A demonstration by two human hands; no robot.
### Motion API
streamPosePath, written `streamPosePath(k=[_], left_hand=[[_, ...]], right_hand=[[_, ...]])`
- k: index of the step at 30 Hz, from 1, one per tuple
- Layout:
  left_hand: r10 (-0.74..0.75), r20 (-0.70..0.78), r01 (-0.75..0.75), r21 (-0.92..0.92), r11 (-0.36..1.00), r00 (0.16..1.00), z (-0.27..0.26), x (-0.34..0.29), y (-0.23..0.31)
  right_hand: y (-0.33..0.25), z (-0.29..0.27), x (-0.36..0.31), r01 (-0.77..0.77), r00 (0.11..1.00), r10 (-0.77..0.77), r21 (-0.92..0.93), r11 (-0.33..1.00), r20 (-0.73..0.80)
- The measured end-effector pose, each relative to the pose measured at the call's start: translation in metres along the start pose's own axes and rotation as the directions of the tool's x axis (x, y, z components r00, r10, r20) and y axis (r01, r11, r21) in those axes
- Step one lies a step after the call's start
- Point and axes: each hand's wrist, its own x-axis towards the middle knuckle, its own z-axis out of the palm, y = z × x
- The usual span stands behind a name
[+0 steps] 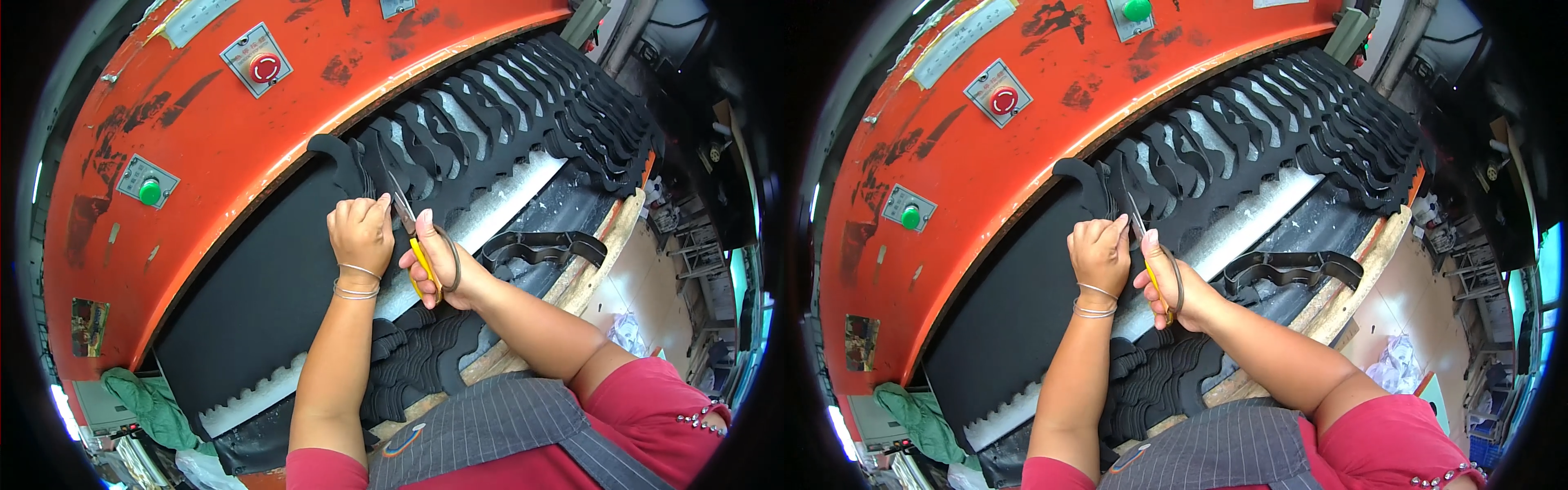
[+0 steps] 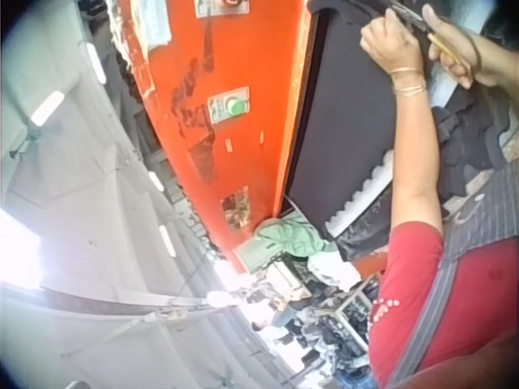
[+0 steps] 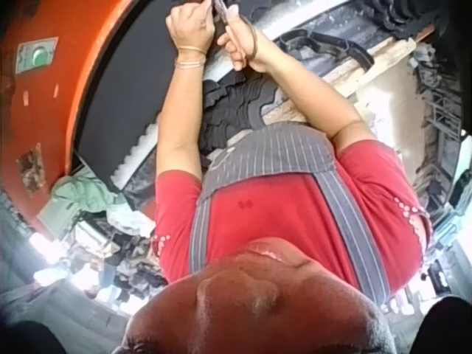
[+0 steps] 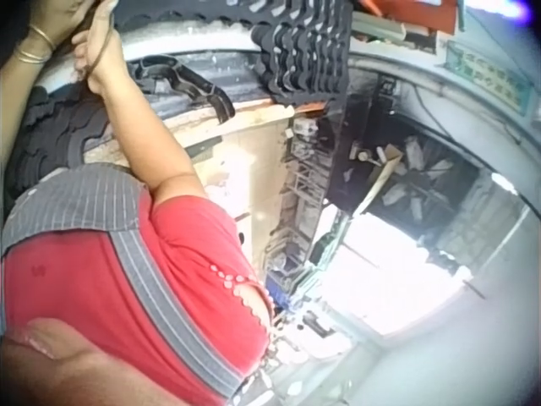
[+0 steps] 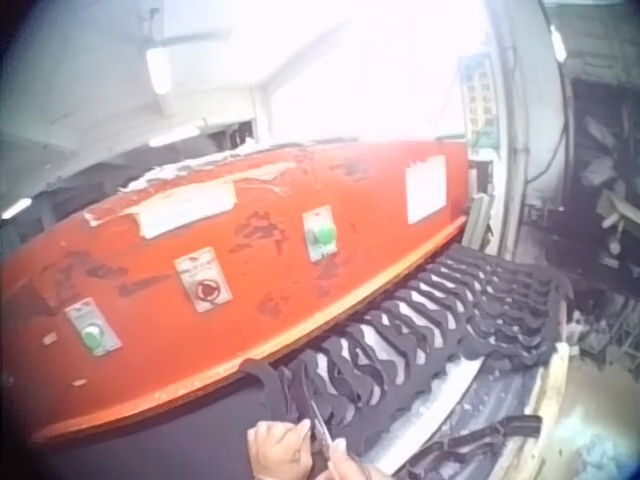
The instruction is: Cutting shoe upper components using a die press machine and trimming them with scissors.
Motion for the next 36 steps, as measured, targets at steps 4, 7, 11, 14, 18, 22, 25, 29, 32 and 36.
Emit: streamPosePath(k=[4, 7, 11, 14, 18, 22, 25, 29, 32, 36], left_hand=[[0.013, -0.016, -0.013, -0.026, 1.000, 1.000, -0.004, -0.003, -0.002], [0.023, -0.016, -0.023, -0.033, 0.999, 1.000, -0.008, -0.003, -0.007], [0.007, -0.041, -0.009, -0.055, 0.998, 0.999, -0.008, 0.002, -0.008], [-0.036, -0.044, 0.033, -0.079, 0.996, 0.998, -0.007, -0.002, -0.003], [-0.083, -0.057, 0.076, -0.116, 0.990, 0.995, -0.007, -0.003, -0.001], [-0.073, -0.054, 0.067, -0.102, 0.993, 0.996, -0.009, -0.001, 0.001], [-0.088, -0.047, 0.083, -0.108, 0.991, 0.995, -0.009, -0.002, 0.002], [-0.107, -0.053, 0.101, -0.110, 0.989, 0.993, -0.009, -0.001, 0.001], [-0.116, -0.056, 0.110, -0.109, 0.988, 0.992, -0.010, -0.001, 0.003], [-0.121, -0.059, 0.114, -0.118, 0.987, 0.991, -0.012, 0.001, 0.005]], right_hand=[[0.003, 0.006, -0.002, 0.010, 0.999, -0.010, -0.007, 1.000, -0.040], [0.008, 0.012, -0.001, 0.037, 0.998, -0.038, -0.019, 0.999, -0.047], [0.005, 0.009, -0.001, 0.088, 0.996, -0.089, -0.050, 0.995, -0.018], [0.000, 0.004, -0.007, 0.029, 0.998, -0.033, 0.078, 0.997, 0.049], [-0.021, -0.002, -0.015, -0.113, 0.986, 0.096, 0.128, 0.985, 0.134], [-0.034, -0.009, -0.004, -0.220, 0.955, 0.204, 0.053, 0.974, 0.215], [-0.033, -0.008, 0.003, -0.186, 0.971, 0.185, -0.005, 0.982, 0.151], [-0.021, 0.005, 0.006, -0.056, 0.996, 0.054, 0.022, 0.998, 0.077], [-0.016, 0.007, 0.004, -0.014, 0.999, 0.014, 0.002, 1.000, 0.047], [-0.016, 0.010, 0.002, 0.003, 0.999, -0.004, 0.040, 0.999, 0.034]])
